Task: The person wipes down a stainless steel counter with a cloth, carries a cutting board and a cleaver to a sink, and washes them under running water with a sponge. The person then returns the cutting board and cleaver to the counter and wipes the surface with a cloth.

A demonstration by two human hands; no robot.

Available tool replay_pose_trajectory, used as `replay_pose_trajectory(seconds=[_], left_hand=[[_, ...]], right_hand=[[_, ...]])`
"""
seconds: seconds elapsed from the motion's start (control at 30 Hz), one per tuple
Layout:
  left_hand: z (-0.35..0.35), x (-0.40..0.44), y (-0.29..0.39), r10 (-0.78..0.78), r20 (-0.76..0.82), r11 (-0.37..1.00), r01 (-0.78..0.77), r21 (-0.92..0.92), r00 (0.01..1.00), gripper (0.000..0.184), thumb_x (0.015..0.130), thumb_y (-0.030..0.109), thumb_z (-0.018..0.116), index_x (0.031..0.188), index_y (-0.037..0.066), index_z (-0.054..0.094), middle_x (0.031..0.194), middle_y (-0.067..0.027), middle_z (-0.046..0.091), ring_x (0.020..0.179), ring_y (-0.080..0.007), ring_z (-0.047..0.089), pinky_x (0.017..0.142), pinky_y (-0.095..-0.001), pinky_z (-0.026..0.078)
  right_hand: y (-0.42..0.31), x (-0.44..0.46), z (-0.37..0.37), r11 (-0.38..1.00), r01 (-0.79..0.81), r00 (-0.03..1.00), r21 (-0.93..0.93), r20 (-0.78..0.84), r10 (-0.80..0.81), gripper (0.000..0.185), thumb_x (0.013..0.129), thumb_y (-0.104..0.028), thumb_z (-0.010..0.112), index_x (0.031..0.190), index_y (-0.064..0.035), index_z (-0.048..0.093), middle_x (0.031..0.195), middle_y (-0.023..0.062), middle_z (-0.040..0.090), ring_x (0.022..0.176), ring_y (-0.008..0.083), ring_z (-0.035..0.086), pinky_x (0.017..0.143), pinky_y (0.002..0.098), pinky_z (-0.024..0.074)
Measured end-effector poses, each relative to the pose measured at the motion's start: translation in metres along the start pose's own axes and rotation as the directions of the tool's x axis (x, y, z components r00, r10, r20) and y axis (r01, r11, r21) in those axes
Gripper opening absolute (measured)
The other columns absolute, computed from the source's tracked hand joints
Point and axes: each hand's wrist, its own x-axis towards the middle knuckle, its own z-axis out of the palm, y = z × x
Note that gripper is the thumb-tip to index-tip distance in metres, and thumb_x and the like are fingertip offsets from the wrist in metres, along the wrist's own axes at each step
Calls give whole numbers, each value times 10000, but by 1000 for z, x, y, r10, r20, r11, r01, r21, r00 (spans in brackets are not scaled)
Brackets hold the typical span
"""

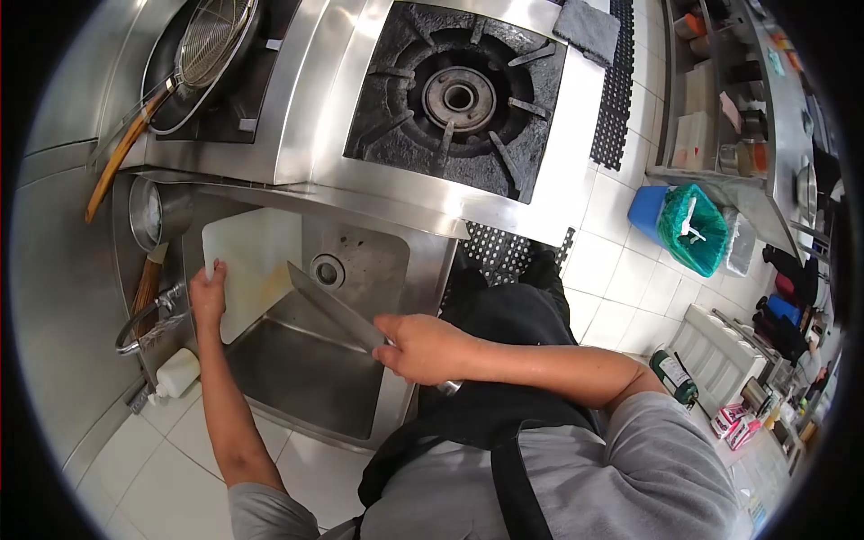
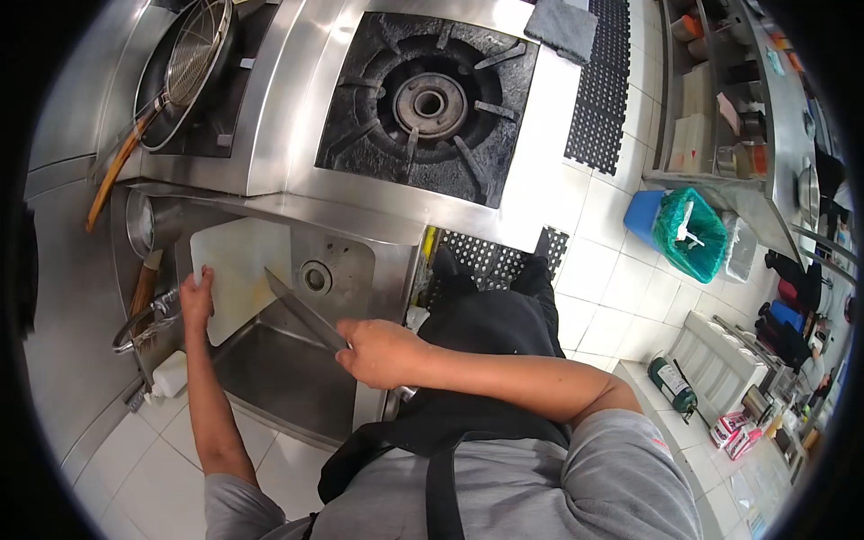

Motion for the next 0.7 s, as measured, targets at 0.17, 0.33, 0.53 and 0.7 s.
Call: replay_pose_trajectory(seconds=[0.17,0.33,0.53,0.7], left_hand=[[-18,-15,-1,-207,228,972,227,-66,951,363,964,340,693,1127,20,741,725,26,582,593,-82,492,553,-298,408],[-27,-60,-26,-262,180,932,297,-209,948,324,960,289,700,1182,59,748,734,72,563,579,-41,417,532,-259,334],[-37,-76,-32,-215,211,942,260,-214,953,265,956,247,701,1130,54,749,761,77,585,622,-36,463,557,-252,370],[-28,-19,-23,258,220,950,-289,120,941,230,882,172,744,1042,8,762,764,-89,665,737,-132,581,728,-327,500]], right_hand=[[-2,-2,-3,998,-21,1000,66,7,21,270,1003,-254,570,956,6,517,685,135,665,677,314,705,684,448,529],[-6,-8,-14,994,-67,998,83,20,66,279,998,-251,575,1034,24,543,765,169,681,744,328,702,718,449,533],[-10,-5,-21,987,-158,986,23,63,157,330,978,-262,600,1118,36,587,817,226,707,878,412,707,792,509,531],[-15,-3,-15,975,-216,975,50,54,214,301,983,-247,616,1095,29,578,714,193,684,689,336,711,697,465,539]])
